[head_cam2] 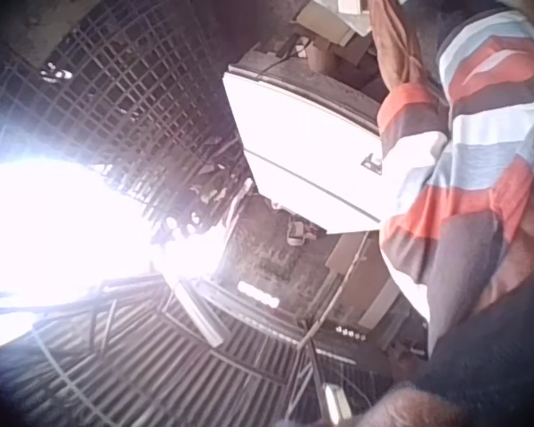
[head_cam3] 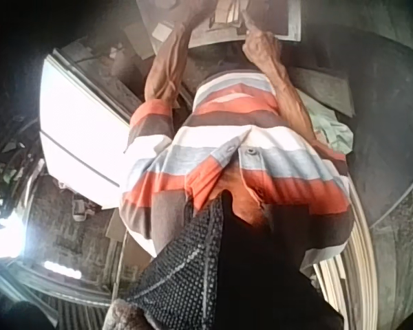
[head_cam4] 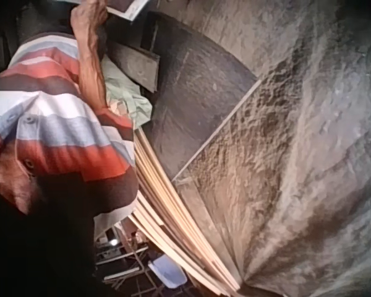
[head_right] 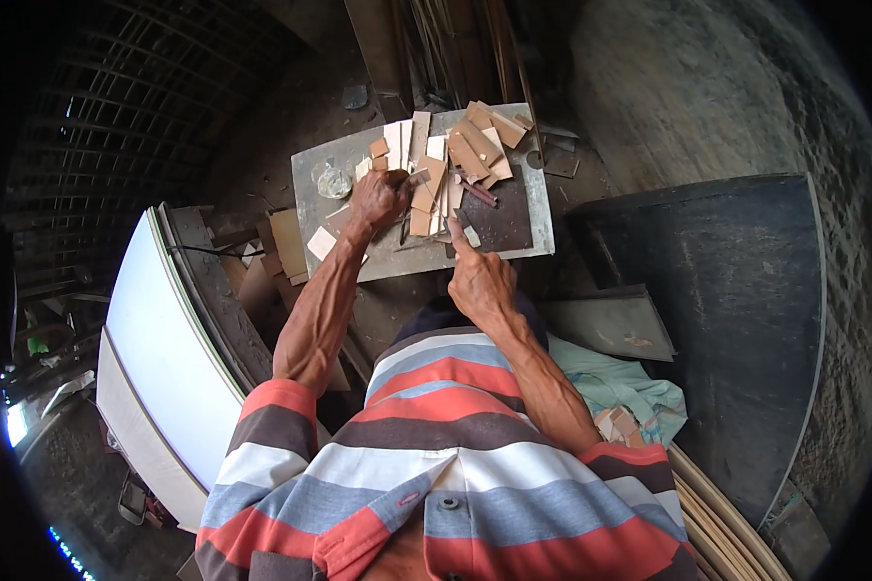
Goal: The person uses a chisel to carve and shape small rectangular wooden pieces on a cluttered workbench. They repeatedly hold each piece with the left hand and scrape the surface with the chisel in the right hand, then place the finished piece back onto the pile.
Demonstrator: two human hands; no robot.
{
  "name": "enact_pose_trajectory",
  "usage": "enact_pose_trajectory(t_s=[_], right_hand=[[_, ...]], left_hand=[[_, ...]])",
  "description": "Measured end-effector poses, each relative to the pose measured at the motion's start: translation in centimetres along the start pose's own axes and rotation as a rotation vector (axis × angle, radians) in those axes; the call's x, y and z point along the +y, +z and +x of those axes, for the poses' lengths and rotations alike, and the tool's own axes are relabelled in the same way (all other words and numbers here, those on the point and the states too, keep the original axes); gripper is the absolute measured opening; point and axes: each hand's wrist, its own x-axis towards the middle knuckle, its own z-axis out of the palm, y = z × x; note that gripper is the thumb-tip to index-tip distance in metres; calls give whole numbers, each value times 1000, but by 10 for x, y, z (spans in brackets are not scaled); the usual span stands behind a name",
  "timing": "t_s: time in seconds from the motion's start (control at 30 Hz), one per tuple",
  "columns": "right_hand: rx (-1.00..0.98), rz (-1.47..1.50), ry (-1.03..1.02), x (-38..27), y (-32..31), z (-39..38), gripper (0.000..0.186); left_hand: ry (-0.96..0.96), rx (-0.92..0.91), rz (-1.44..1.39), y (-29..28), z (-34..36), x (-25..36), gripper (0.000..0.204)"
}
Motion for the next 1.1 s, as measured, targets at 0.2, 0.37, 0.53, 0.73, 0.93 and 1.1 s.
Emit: enact_pose_trajectory(t_s=[0.2, 0.37, 0.53, 0.73, 0.93, 1.1], right_hand=[[9, -37, 20, 2, -6, 7, 60], [80, -57, -27, 11, 11, 29, 60], [-3, -14, 51, 4, 1, 12, 62], [-59, -41, 117, 3, -4, 6, 63], [-13, -26, 92, 7, -2, 11, 65], [6, 16, 89, 9, 4, 4, 57]], left_hand=[[-6, -27, 29, 4, 3, 1, 19], [67, -36, 50, 9, 11, 7, 22], [47, 16, 15, 10, 9, 0, 22], [48, -32, 27, 20, 4, 0, 20], [8, -19, 51, 28, 11, -3, 23], [-2, -83, 94, 23, 9, -7, 23]])
